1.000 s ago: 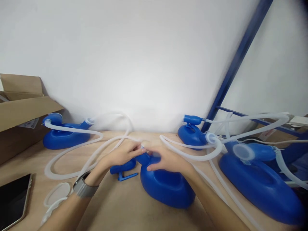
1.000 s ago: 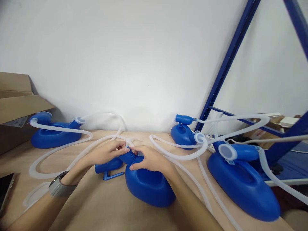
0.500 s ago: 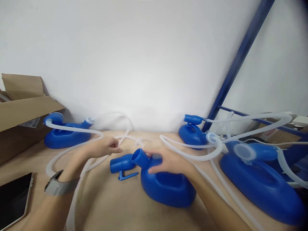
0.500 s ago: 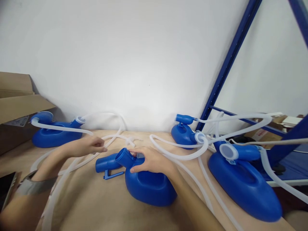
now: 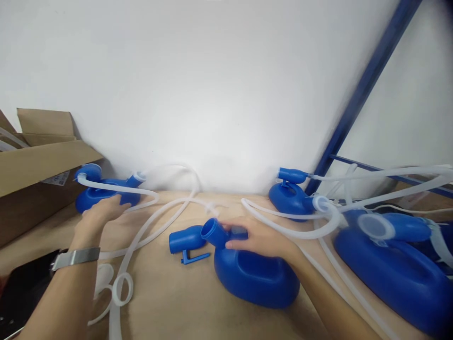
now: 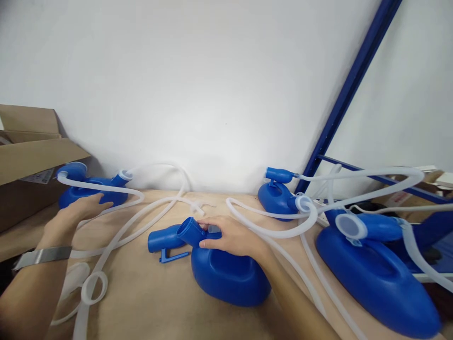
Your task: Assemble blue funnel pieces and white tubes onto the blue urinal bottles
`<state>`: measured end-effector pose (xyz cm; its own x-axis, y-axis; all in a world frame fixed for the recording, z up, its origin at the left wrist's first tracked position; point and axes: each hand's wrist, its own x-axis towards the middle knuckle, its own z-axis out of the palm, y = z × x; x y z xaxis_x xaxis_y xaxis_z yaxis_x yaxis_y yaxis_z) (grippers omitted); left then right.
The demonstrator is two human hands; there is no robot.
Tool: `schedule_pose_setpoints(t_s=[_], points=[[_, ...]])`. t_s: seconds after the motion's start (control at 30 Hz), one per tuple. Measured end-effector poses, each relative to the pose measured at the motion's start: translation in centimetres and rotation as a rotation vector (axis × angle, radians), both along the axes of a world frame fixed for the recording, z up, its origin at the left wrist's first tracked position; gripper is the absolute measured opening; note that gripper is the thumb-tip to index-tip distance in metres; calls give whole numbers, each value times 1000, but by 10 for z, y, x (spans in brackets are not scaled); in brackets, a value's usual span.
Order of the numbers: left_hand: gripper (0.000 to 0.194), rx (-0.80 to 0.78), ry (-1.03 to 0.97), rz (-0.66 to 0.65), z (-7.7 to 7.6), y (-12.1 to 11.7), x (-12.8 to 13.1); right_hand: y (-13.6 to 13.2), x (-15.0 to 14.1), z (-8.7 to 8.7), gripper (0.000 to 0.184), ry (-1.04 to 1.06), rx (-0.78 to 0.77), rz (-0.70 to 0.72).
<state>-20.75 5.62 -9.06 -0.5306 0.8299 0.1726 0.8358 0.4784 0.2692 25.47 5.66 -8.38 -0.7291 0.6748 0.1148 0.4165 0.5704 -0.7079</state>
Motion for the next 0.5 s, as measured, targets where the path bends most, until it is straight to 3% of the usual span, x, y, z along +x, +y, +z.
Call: schedule_pose_setpoints(t_s=[0.1, 0.2, 0.33, 0.5], points=[[77, 83, 84, 83, -18, 16, -4, 0, 0, 2, 57, 9, -24, 2], [77, 177, 156, 12, -29, 40, -2, 0, 0, 4, 53, 26, -25, 4], [72, 248, 289, -139, -31, 72, -8, 0, -1, 4, 50, 42, -50, -16], [40, 259, 371, -327, -25, 96, -26, 1, 0, 4, 52, 21, -69, -24]])
